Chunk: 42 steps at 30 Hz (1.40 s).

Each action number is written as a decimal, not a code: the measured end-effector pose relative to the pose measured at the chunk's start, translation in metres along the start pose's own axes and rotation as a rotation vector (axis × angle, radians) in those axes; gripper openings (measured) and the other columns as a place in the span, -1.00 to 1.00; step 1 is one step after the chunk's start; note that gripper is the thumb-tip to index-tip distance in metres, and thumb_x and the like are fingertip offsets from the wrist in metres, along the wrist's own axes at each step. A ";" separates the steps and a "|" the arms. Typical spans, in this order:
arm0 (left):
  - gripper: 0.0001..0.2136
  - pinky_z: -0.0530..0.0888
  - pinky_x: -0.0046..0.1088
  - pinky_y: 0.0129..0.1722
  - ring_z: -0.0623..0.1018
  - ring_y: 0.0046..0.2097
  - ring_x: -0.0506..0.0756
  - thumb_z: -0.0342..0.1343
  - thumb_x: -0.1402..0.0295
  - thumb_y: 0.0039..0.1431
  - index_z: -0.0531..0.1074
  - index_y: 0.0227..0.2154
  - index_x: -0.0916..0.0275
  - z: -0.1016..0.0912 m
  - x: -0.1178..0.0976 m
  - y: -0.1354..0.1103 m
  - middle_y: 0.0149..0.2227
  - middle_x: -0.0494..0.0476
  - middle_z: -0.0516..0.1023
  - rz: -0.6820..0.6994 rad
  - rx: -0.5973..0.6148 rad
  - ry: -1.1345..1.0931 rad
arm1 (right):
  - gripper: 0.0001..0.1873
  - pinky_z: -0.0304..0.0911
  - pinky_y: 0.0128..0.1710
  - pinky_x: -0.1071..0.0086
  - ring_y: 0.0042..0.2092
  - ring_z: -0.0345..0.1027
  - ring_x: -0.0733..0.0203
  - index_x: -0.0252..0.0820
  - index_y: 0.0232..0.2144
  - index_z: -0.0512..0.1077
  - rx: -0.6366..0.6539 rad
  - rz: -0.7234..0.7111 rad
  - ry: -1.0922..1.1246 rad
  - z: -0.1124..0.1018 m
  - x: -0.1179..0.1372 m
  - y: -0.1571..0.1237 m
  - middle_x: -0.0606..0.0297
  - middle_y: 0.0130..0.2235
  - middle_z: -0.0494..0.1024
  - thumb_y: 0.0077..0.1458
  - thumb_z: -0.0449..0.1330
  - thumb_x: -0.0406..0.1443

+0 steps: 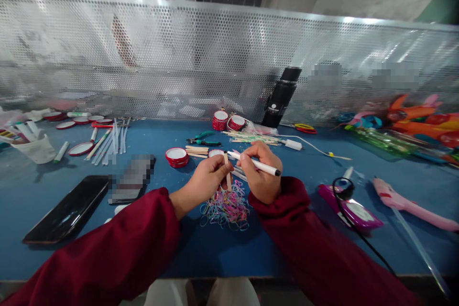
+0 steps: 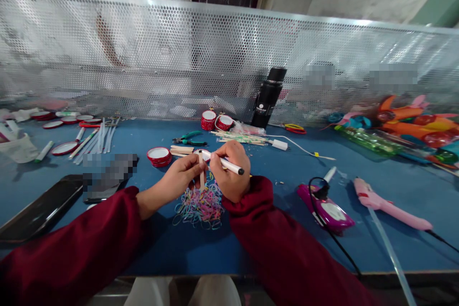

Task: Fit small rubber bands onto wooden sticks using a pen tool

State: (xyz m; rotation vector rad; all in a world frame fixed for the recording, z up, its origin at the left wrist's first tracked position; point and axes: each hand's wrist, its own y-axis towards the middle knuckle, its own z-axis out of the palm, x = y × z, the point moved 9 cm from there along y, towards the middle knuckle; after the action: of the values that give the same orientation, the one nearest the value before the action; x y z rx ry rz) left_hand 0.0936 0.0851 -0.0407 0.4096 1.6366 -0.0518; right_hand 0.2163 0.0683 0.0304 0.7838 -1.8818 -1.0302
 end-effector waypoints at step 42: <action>-0.72 0.29 -0.49 -0.53 0.39 -0.56 -0.03 -0.01 0.14 0.25 0.24 -0.46 0.24 0.000 0.001 0.000 -0.57 0.00 0.39 0.005 0.009 -0.003 | -0.88 0.24 -0.18 0.19 -0.37 0.30 0.17 -0.10 -0.50 0.36 0.015 -0.006 -0.016 0.002 0.001 0.000 0.35 -0.49 0.42 0.08 0.15 -0.32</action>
State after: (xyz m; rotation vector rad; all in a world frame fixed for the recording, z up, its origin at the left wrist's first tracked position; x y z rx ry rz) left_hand 0.0937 0.0853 -0.0418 0.4204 1.6332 -0.0553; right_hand 0.2141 0.0682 0.0299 0.7932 -1.9037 -1.0299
